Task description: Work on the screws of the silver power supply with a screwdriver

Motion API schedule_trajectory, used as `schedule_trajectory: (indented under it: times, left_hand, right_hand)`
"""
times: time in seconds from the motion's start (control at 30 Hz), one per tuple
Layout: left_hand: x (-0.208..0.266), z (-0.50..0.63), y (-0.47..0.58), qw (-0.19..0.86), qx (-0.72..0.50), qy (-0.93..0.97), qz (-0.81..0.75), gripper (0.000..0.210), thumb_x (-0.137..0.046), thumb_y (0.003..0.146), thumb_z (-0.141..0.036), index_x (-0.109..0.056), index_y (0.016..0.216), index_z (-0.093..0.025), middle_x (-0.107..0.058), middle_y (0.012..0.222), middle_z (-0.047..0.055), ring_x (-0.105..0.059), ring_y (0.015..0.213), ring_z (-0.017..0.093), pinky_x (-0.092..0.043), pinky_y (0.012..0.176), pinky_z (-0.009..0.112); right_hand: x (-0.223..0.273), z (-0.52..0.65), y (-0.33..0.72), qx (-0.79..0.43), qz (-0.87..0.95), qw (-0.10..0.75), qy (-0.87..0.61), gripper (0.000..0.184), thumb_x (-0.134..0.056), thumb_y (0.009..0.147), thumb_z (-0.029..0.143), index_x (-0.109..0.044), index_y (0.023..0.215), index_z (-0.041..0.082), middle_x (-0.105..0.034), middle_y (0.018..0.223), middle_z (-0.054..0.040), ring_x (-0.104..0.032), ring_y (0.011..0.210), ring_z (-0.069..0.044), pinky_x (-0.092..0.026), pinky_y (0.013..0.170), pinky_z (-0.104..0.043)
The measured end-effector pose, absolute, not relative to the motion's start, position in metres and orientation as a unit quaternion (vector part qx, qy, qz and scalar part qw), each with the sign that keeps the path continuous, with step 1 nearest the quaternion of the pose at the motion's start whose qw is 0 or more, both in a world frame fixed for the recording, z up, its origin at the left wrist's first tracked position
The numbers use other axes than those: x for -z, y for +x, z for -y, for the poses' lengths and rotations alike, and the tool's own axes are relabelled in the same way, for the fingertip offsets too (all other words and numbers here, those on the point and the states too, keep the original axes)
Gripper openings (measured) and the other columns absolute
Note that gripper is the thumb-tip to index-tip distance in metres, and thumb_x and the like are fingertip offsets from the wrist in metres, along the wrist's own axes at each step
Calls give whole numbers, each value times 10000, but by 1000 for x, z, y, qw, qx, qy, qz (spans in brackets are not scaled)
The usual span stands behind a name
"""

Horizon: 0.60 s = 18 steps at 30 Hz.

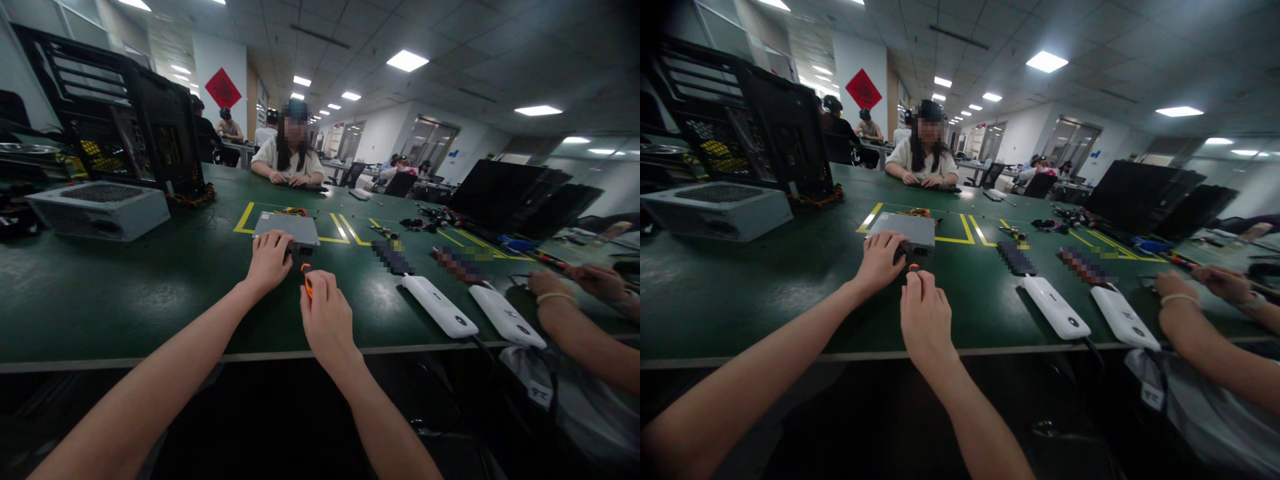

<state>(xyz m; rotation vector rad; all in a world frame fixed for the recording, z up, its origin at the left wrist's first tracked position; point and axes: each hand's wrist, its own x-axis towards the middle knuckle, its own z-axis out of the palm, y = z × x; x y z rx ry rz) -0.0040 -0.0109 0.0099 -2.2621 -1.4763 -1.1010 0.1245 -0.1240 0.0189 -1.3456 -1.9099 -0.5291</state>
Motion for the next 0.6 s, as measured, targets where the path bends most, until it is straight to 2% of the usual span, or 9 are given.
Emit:
schedule_trajectory:
  times: [0.1,0.17,0.27,0.37,0.5,0.6]
  left_hand:
    - [-10,11,-4,118,373,-771,503,325,-487,758,-200,-518,1082,-221,-526,1132,85,-449,1063,270,-313,928,422]
    - [-10,11,-4,118,373,-771,503,326,-488,759,-202,-519,1083,-219,-527,1130,86,-448,1061,273,-313,925,425]
    - [-10,11,-4,115,375,-771,502,321,-479,763,-196,-519,1081,-220,-528,1125,85,-448,1060,272,-314,920,425]
    - [-9,10,-5,119,373,-772,501,320,-471,768,-191,-517,1083,-222,-530,1125,81,-451,1059,268,-314,922,423]
    - [-8,9,-5,121,376,-772,498,328,-484,759,-186,-517,1083,-223,-527,1129,79,-450,1064,266,-314,927,422]
    - [-9,10,-5,122,375,-771,499,327,-488,758,-184,-516,1081,-221,-526,1133,78,-450,1068,266,-319,925,420]
  right_hand:
    - [-17,122,128,219,721,379,-538,188,-439,896,264,-516,1025,151,-599,895,-86,-600,712,-168,-486,613,-288]
    - [-15,122,128,209,717,386,-542,196,-426,900,271,-523,1024,154,-589,945,-99,-599,734,-170,-497,623,-295]
    - [-11,123,123,188,727,402,-524,221,-421,876,186,-504,1073,129,-517,1113,-162,-585,907,-202,-519,702,-320]
    - [-4,120,120,192,743,421,-483,256,-411,855,111,-477,1102,108,-518,1111,-172,-544,1022,-213,-507,800,-338]
    - [2,112,126,218,728,466,-454,193,-455,880,185,-486,1065,138,-593,969,-118,-587,892,-177,-509,740,-291]
    - [3,109,130,215,712,490,-455,171,-483,877,250,-498,1026,168,-591,920,-90,-593,827,-163,-502,689,-270]
